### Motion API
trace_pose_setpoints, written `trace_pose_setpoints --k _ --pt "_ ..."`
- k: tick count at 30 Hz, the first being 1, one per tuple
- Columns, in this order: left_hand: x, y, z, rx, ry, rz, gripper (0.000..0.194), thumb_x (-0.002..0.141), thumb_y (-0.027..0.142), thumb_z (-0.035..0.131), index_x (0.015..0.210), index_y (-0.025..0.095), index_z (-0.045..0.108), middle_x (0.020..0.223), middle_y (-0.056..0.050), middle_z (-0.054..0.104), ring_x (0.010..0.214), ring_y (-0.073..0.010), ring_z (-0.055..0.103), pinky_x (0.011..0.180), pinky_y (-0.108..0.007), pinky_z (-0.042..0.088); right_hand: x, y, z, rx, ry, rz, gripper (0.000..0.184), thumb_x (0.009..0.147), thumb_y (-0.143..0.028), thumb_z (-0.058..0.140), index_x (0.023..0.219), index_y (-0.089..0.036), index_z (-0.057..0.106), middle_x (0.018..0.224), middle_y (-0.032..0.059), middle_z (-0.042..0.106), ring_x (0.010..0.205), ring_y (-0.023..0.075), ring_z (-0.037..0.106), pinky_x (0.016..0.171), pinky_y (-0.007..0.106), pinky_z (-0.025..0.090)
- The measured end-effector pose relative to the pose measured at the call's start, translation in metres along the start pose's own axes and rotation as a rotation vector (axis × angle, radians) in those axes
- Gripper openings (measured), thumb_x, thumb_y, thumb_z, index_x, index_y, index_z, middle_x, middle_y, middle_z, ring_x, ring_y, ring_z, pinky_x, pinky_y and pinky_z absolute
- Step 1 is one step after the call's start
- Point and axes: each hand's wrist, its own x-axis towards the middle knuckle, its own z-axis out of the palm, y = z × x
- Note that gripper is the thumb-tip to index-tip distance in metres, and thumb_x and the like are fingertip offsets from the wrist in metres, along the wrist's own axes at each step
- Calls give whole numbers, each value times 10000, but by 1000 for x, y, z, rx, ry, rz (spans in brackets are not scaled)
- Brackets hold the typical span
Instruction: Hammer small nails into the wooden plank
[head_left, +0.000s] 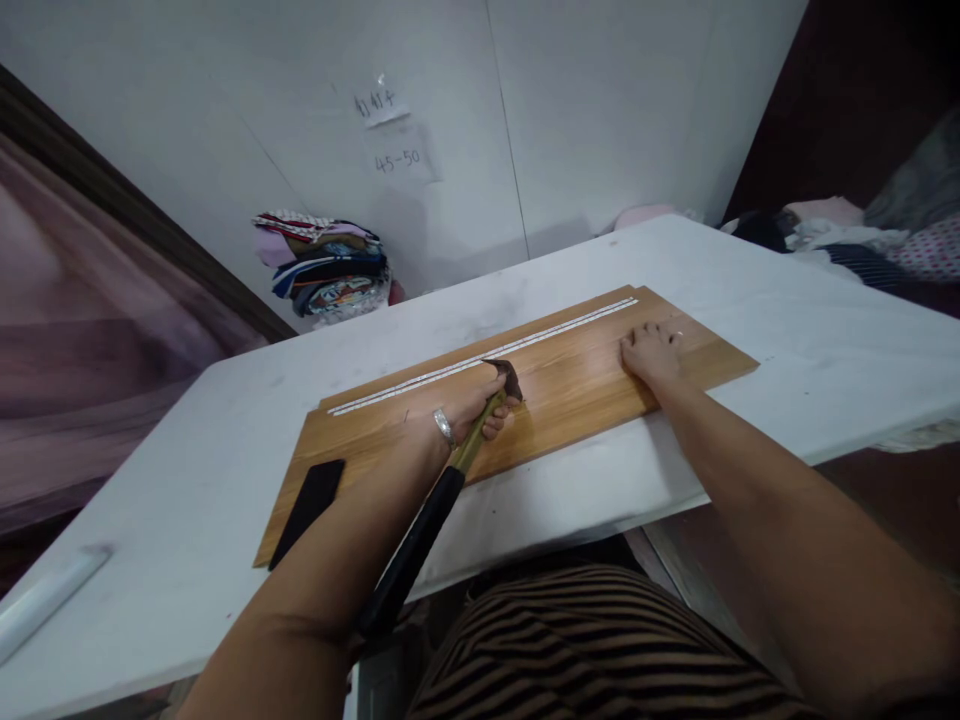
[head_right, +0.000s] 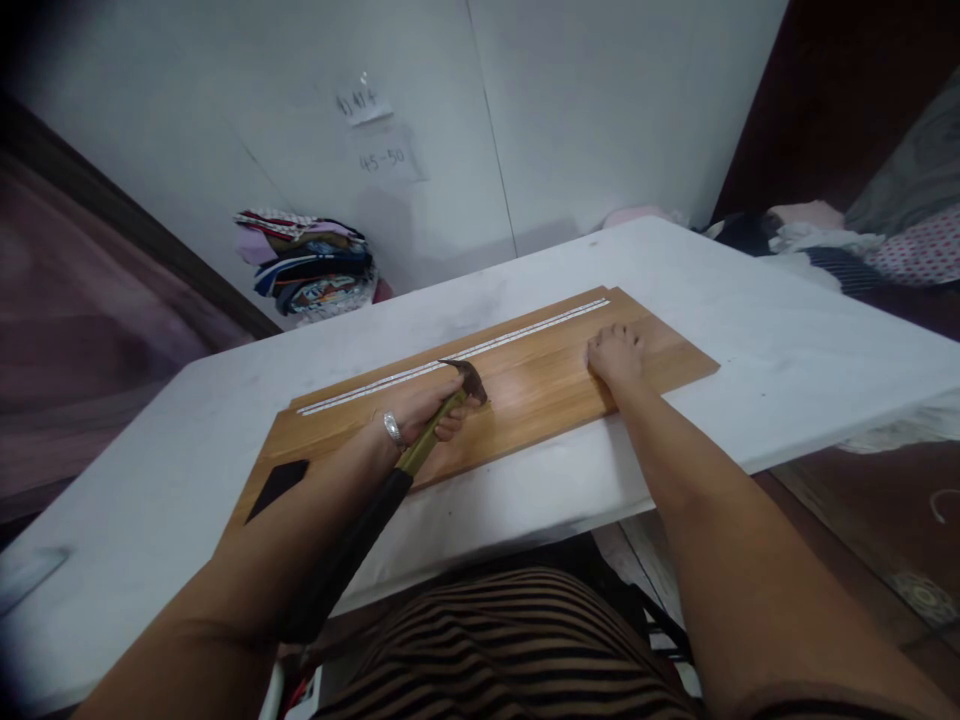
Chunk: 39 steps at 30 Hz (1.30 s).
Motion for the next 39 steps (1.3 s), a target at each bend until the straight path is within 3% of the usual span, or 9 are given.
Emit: trace_pose_setpoints --k 39 --pt "3 -1 -3 -8 -24 19 471 1027 573 388 874 156 543 561 81 356 372 -37 271 336 -132 215 -1 1 0 -12 18 6 525 1027 -346 268 1274 -62 634 1406 241 570 1322 350 447 1091 536 298"
